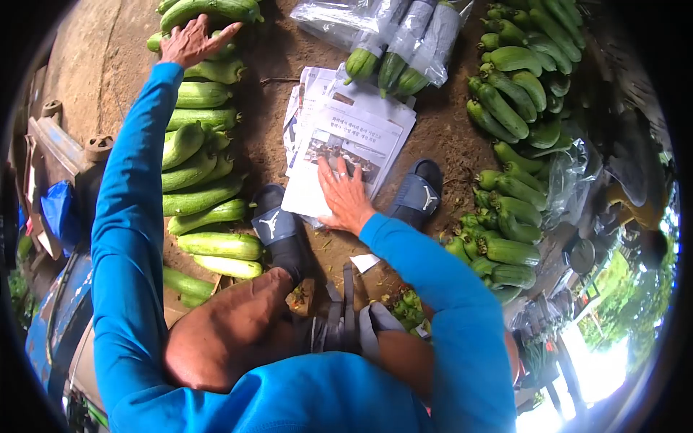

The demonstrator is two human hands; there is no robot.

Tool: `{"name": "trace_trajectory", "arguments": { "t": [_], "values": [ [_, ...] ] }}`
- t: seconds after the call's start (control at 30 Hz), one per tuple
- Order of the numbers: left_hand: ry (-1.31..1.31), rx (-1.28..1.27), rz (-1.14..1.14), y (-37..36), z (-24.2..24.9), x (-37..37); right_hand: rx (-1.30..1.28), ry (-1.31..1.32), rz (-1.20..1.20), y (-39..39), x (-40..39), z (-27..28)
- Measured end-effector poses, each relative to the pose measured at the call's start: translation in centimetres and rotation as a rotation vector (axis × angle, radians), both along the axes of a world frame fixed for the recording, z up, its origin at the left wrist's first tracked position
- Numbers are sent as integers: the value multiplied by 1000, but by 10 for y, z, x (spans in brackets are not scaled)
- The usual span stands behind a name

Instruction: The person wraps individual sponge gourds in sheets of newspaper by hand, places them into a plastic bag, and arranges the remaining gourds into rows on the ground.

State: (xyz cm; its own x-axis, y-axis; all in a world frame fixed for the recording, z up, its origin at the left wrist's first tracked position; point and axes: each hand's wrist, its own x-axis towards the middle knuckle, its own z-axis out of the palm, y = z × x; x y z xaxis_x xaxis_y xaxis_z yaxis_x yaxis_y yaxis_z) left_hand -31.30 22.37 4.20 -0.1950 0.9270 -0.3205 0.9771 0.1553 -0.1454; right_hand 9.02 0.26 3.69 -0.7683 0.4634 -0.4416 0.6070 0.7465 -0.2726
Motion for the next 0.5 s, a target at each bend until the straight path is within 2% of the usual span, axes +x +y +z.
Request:
{"name": "trace_trajectory", "arguments": {
  "t": [0.07,0.13,0.2,0.27,0.33,0.4,0.47,0.5],
  "values": [
    [-41,161,-32,-15,-3,-6,-48,-42,-54,-16,1,-6],
    [-95,117,6,-23,11,-4,48,-8,-109,-30,6,-16],
    [-43,70,-1,-27,15,-5,79,-32,-114,-43,7,-14],
    [-202,72,-206,-23,-42,-47,66,-50,-85,-50,10,-12],
    [-308,85,86,-33,8,-11,45,3,-116,-53,12,-10],
    [-364,373,249,-46,6,5,28,-1,-127,-57,12,-12],
    [-449,455,425,-60,9,11,-13,42,-154,-58,13,-9],
    [-491,653,362,-69,-11,1,-28,41,-163,-55,13,-5]
  ]
}}
